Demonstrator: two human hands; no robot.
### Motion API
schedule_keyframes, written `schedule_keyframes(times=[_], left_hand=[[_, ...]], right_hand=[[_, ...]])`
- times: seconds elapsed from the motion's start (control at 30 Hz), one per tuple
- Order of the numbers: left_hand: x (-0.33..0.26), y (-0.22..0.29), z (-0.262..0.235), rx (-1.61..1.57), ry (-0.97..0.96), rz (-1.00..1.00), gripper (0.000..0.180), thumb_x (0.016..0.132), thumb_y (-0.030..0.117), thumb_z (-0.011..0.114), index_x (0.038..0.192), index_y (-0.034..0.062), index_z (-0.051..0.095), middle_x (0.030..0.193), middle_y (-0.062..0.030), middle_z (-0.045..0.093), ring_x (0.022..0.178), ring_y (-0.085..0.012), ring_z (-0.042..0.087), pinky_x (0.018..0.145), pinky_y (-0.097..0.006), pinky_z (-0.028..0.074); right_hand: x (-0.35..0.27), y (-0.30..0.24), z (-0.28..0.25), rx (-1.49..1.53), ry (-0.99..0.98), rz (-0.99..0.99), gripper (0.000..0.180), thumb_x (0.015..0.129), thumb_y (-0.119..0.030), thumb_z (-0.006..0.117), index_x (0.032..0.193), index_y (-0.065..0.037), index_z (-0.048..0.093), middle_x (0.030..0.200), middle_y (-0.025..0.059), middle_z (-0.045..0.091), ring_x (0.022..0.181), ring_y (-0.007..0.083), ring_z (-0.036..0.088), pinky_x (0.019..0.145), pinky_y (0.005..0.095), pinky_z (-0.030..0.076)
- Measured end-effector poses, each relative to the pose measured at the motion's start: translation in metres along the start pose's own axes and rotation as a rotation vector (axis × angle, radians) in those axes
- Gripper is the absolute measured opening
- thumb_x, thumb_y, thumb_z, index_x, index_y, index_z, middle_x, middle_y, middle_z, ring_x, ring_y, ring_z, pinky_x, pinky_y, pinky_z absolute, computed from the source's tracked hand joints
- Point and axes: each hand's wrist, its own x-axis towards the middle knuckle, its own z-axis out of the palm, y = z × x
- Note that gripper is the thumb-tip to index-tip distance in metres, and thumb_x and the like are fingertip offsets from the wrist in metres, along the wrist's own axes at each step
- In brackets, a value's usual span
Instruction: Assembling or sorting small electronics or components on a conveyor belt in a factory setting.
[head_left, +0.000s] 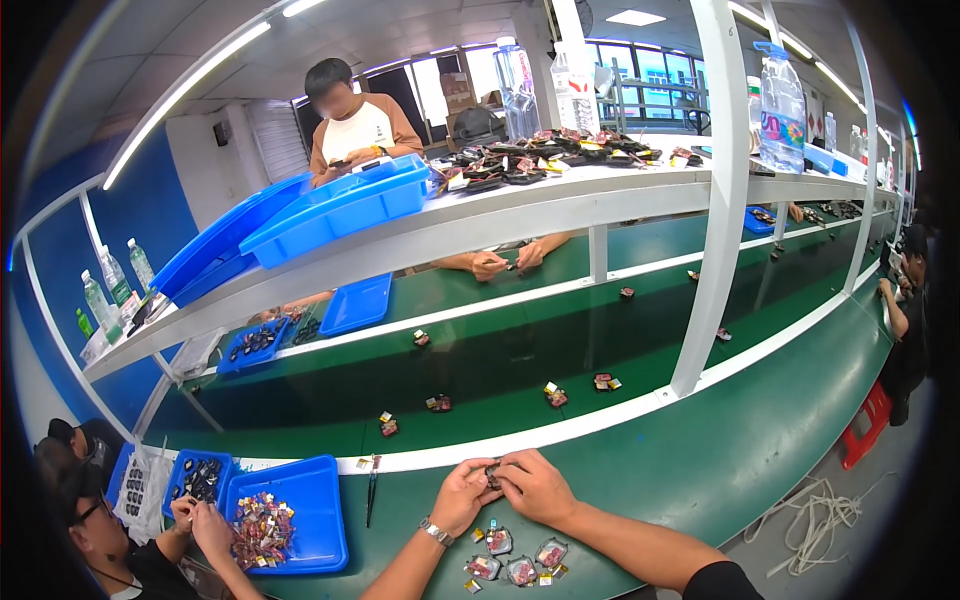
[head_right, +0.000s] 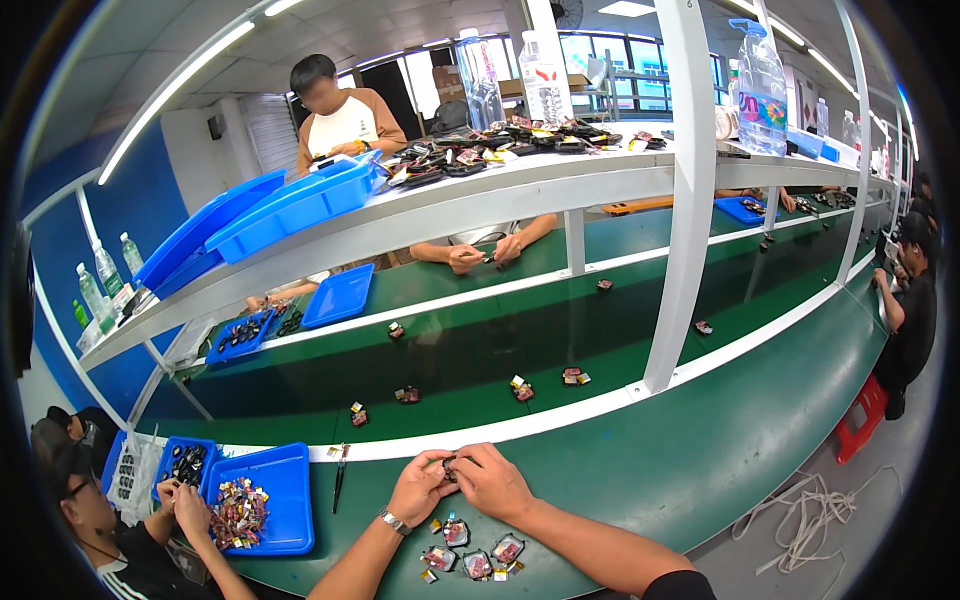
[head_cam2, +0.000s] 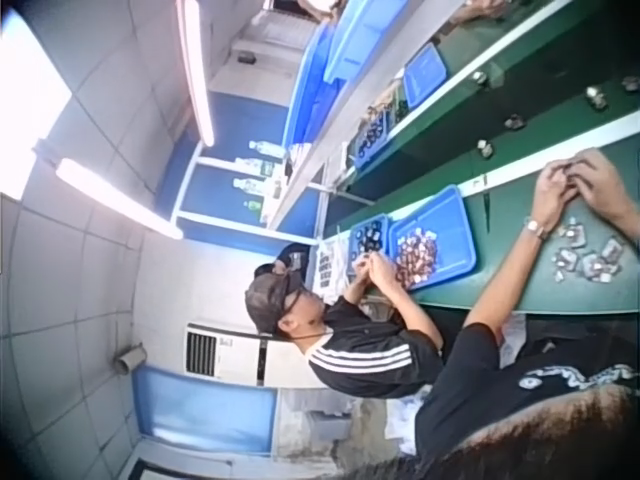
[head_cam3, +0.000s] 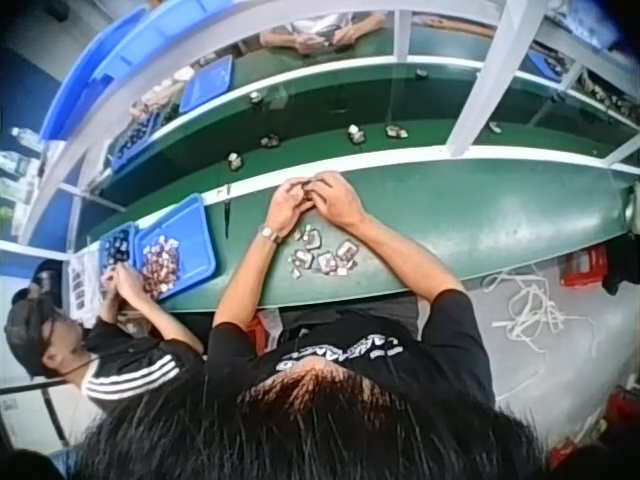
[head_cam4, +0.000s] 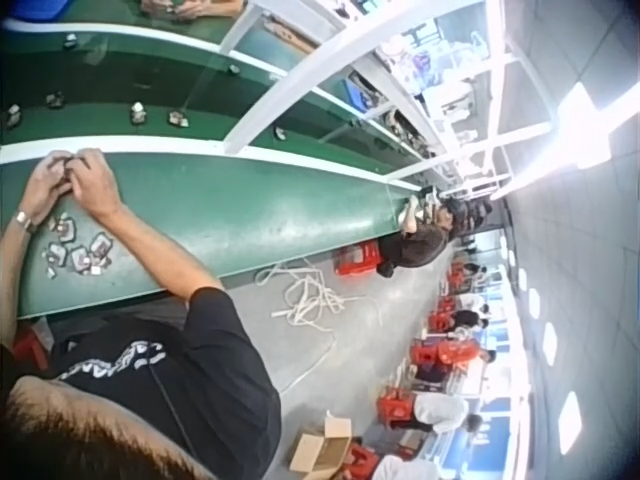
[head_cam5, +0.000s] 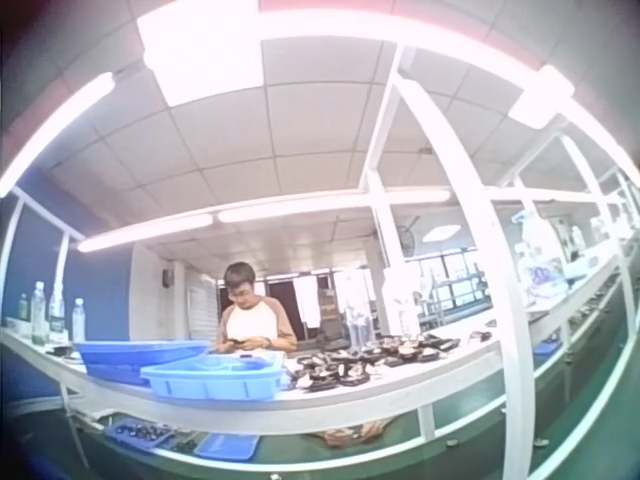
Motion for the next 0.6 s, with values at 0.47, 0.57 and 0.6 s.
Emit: schedule_keyframes(times=[0.47, 0.57, 0.6], left_hand=[[0.0008, -0.0021, 0.0003, 0.008, 0.013, -0.012, 0.027, 0.097, 0.002, 0.046, 0.125, 0.0008, 0.046, 0.117, -0.0114, 0.061, 0.106, -0.0185, 0.061, 0.092, -0.036, 0.052], [0.0006, -0.0019, 0.0006, 0.027, 0.016, -0.014, 0.027, 0.097, 0.002, 0.046, 0.124, 0.0009, 0.046, 0.117, -0.0114, 0.061, 0.107, -0.0183, 0.061, 0.092, -0.035, 0.052], [0.0003, -0.0027, 0.0012, 0.039, 0.023, -0.015, 0.027, 0.097, 0.002, 0.046, 0.124, 0.0009, 0.046, 0.117, -0.0111, 0.061, 0.106, -0.0180, 0.061, 0.092, -0.035, 0.052]], right_hand=[[0.0013, -0.0052, 0.0032, -0.083, 0.023, 0.001, 0.018, 0.072, -0.005, 0.070, 0.088, -0.004, 0.062, 0.096, 0.0097, 0.058, 0.090, 0.0280, 0.059, 0.076, 0.0361, 0.051], [-0.0001, -0.0027, 0.0064, -0.080, 0.043, 0.014, 0.016, 0.073, -0.005, 0.070, 0.087, -0.004, 0.062, 0.094, 0.0094, 0.058, 0.089, 0.0278, 0.059, 0.075, 0.0363, 0.051], [-0.0004, -0.0030, 0.0064, -0.080, 0.043, 0.014, 0.016, 0.073, -0.005, 0.070, 0.087, -0.004, 0.062, 0.094, 0.0094, 0.058, 0.089, 0.0278, 0.059, 0.075, 0.0363, 0.051]])
